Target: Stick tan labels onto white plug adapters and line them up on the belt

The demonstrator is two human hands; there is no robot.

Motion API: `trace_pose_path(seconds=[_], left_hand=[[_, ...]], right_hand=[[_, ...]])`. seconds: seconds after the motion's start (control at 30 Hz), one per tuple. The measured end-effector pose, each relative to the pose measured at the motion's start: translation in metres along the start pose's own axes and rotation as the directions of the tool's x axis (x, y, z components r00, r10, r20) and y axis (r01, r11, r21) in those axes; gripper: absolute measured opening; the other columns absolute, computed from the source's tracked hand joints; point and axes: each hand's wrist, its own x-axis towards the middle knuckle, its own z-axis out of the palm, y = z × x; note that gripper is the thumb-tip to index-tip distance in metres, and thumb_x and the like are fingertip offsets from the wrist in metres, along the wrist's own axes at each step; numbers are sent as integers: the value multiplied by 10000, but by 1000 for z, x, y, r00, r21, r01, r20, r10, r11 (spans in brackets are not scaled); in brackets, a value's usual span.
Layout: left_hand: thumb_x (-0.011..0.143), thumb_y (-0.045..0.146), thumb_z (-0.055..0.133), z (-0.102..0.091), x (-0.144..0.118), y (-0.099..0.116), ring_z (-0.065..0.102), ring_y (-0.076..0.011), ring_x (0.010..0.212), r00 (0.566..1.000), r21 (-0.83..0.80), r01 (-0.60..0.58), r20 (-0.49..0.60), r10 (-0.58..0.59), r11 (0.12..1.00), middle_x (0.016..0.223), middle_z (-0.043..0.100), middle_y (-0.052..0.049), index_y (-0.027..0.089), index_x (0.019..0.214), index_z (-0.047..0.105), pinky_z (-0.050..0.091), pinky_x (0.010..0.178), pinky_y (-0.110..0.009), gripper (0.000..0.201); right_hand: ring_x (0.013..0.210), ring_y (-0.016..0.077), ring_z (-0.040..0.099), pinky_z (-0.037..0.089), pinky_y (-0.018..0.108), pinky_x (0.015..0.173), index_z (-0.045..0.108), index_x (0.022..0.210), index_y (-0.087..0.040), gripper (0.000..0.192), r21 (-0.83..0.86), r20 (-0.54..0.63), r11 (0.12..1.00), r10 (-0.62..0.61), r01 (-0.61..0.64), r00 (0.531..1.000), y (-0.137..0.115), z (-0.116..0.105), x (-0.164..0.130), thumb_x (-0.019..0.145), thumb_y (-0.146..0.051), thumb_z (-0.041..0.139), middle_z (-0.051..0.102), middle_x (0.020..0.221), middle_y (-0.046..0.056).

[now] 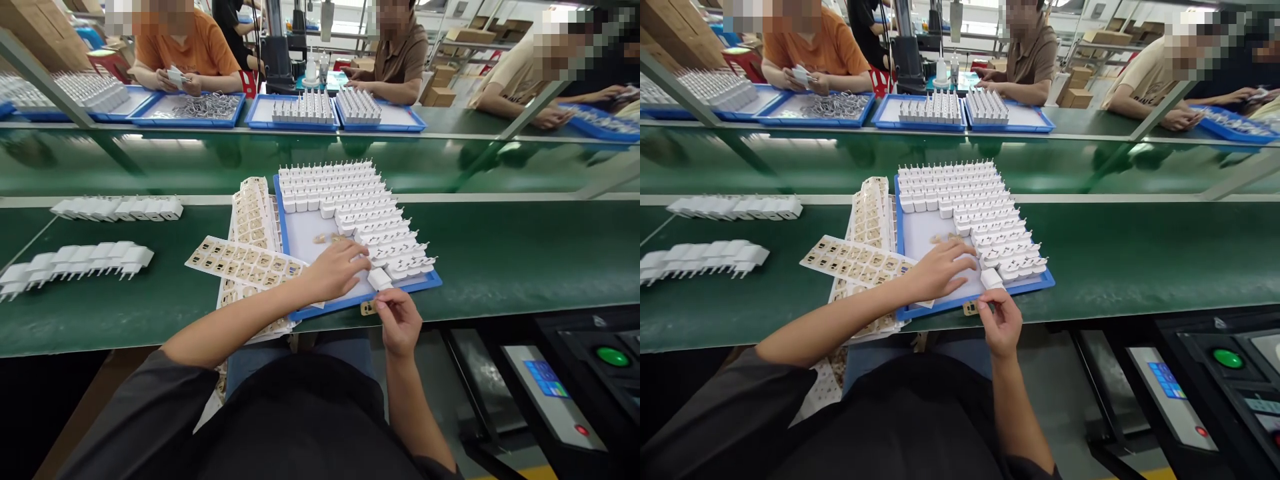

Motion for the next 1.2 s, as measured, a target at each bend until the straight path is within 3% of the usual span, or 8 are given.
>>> trace_pose_path(seconds=[0.17, 0.27, 0.4, 0.53, 0.67, 0.83, 0.9, 1.2], left_hand=[[927, 106, 522, 41, 21, 6, 425, -354, 1406, 976, 247, -219, 51, 213, 944, 1572, 412, -220, 150, 1238, 617, 346, 1105, -508, 329], [974, 131, 465, 60, 28, 9, 446, -307, 1407, 959, 345, -270, 9, 284, 899, 1587, 412, -203, 140, 1164, 650, 348, 1106, -459, 266], [991, 148, 444, 55, 30, 10, 514, -266, 1335, 941, 432, -305, 2, 337, 849, 1545, 480, -152, 165, 1064, 673, 396, 1048, -391, 241], [984, 217, 486, 17, 18, 12, 586, -275, 1194, 974, 341, -206, -24, 227, 917, 1378, 600, -178, 129, 1132, 619, 456, 938, -362, 218], [906, 434, 624, -20, -17, 13, 664, -262, 989, 998, 43, 52, -22, -51, 998, 1059, 717, -139, 118, 1181, 553, 497, 863, -328, 425], [808, 513, 698, -25, -79, 7, 712, -274, 837, 879, -99, 474, 114, -463, 875, 939, 744, -69, 175, 1281, 470, 493, 703, -305, 624], [807, 524, 688, -19, -95, 6, 709, -275, 801, 855, -111, 510, 170, -490, 853, 897, 737, -57, 182, 1242, 493, 487, 691, -307, 587], [807, 500, 682, -7, -113, 9, 677, -280, 933, 890, -175, 453, 144, -433, 874, 985, 698, -94, 174, 1163, 538, 507, 826, -337, 504]], right_hand=[[687, 151, 605, 492, 298, 629, 667, 821, -202, 44, -6, -178, 1000, -18, 17, 984, -8, -18, -7, 856, -216, 690, 628, 769, -1], [709, 162, 611, 492, 307, 646, 687, 809, -189, 73, -80, -238, 996, 13, -33, 971, -6, -29, -10, 825, -244, 732, 640, 771, 10], [685, 183, 621, 506, 332, 640, 694, 803, -197, 132, -78, -272, 993, 65, -89, 960, 3, -32, -10, 790, -301, 774, 659, 767, 22], [679, 203, 623, 522, 356, 619, 695, 793, -226, 206, -26, -307, 994, 93, -106, 947, 5, -23, -7, 740, -382, 819, 659, 783, 28], [702, 257, 661, 564, 434, 644, 704, 822, -271, 286, -143, -212, 982, 91, -123, 973, 8, -10, 0, 729, -522, 803, 691, 814, 52], [718, 348, 727, 590, 543, 707, 708, 887, -316, 331, -491, -21, 870, -60, 42, 998, 22, 12, 14, 814, -635, 654, 749, 826, 90], [685, 320, 733, 584, 496, 675, 694, 940, -280, 328, -535, 2, 839, -114, 97, 993, 27, 21, 16, 867, -590, 618, 752, 825, 85], [591, 225, 697, 512, 329, 584, 707, 950, -199, 371, -642, 38, 753, -159, 146, 987, 28, 31, 16, 931, -554, 601, 726, 697, 51]])
